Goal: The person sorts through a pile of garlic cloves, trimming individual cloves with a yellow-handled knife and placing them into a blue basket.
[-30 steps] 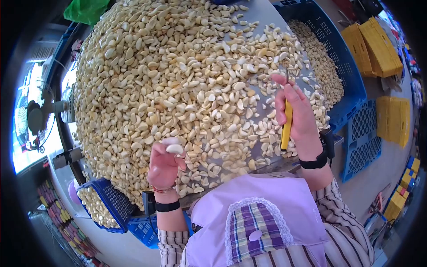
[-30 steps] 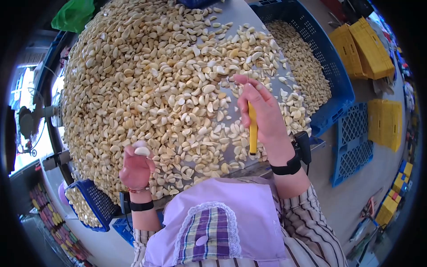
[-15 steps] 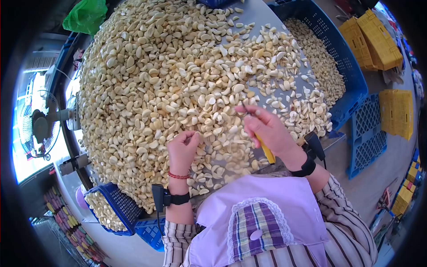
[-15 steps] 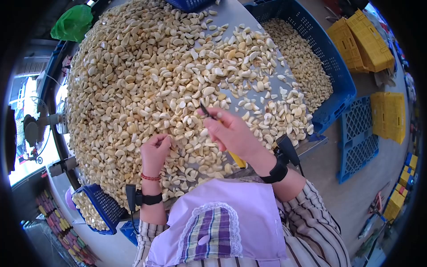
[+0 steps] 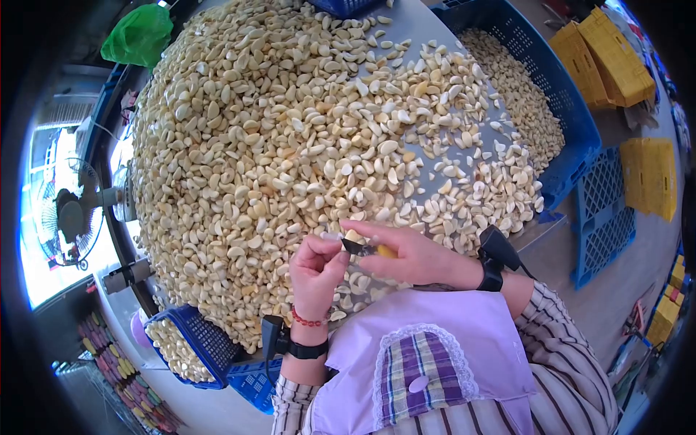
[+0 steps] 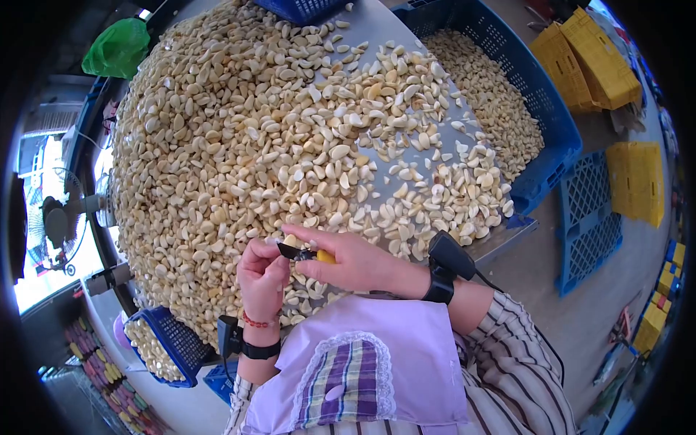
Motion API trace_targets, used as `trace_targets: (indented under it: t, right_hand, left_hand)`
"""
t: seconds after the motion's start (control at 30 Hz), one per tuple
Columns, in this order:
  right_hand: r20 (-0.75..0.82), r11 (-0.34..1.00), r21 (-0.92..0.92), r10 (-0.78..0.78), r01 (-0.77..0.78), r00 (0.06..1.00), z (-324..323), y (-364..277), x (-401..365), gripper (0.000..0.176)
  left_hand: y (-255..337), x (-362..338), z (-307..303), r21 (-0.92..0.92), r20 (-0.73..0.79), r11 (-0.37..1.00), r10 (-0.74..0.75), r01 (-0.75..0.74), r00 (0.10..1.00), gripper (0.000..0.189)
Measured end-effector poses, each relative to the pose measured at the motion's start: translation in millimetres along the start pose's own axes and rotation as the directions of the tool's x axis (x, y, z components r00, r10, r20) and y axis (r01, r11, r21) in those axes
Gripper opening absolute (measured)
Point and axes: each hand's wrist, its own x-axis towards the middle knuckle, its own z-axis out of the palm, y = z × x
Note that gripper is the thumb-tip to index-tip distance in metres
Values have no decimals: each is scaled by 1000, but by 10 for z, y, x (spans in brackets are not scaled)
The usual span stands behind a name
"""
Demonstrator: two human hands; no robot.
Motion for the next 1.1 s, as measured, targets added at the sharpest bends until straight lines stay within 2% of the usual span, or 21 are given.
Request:
trace_targets:
  t: [0.03,0.07,0.13,0.17,0.23,0.33,0.37,0.4,0.43,0.47,0.5,0.53,0.63,0.67,0.73,0.77,0.8,0.87,0.93,1.0,1.1]
  right_hand:
    - [-5,1000,1,-4,4,1000,-4,-12,-1,58]
    - [39,985,154,74,-79,997,-7,-37,-1,58]
    - [93,939,305,137,-159,986,-9,-75,4,59]
    - [95,896,395,178,-201,979,-13,-93,0,55]
    - [97,844,481,216,-236,972,-50,-92,-2,51]
    - [-89,810,567,244,-152,966,-167,-57,13,48]
    - [-137,804,584,232,-111,963,-189,-43,13,47]
    - [-185,799,598,222,-69,957,-197,-38,16,47]
    - [-193,804,591,217,-63,957,-200,-52,21,46]
    - [-194,806,589,214,-61,958,-195,-49,23,46]
    - [-194,819,569,219,-72,956,-191,-40,24,47]
    - [-197,831,550,225,-82,954,-188,-41,24,48]
    - [-210,910,388,240,-144,948,-163,-65,-6,53]
    - [-218,909,392,241,-142,946,-151,-54,-3,53]
    - [-263,991,135,47,-11,964,-85,30,29,62]
    - [-304,995,-28,-104,101,947,-11,225,74,64]
    - [-305,995,-25,-101,98,947,-7,183,68,64]
    - [-154,993,-106,31,-48,988,-42,14,41,63]
    - [-158,997,-65,39,-50,987,-51,-78,20,63]
    - [-157,998,-26,46,-51,986,-60,-104,14,63]
    - [-180,995,-6,96,-98,979,-74,-87,14,59]
  left_hand:
    - [9,3,14,4,2,1000,18,-18,1000,14]
    - [-8,22,19,9,6,1000,19,-19,1000,14]
    - [-93,80,-14,-340,126,938,112,-63,986,14]
    - [-113,122,-100,-571,291,820,153,43,945,21]
    - [-49,169,-108,-654,254,754,149,57,956,25]
    - [63,357,-248,-739,283,663,142,121,948,26]
    - [96,468,-262,-231,69,973,6,10,998,24]
    - [125,573,-274,370,-189,928,22,51,982,22]
    - [78,712,-331,370,-189,928,24,49,982,22]
    - [-34,877,-418,766,-9,620,272,-168,962,19]
    - [-45,955,-420,935,261,126,394,-333,881,15]
    - [-41,966,-430,934,265,122,398,-337,878,15]
    - [-32,962,-385,792,223,480,347,-377,911,15]
    - [-31,901,-360,790,232,480,343,-382,910,15]
    - [33,702,-231,663,54,735,146,-145,988,18]
    - [76,616,-130,580,64,800,144,-154,988,18]
    - [56,566,-120,581,64,800,139,-150,988,18]
    - [33,485,-108,653,236,655,302,-381,924,16]
    - [84,391,-2,689,241,630,268,-359,933,16]
    - [34,355,60,524,117,805,257,-279,959,19]
    - [24,334,117,600,145,747,250,-286,957,17]
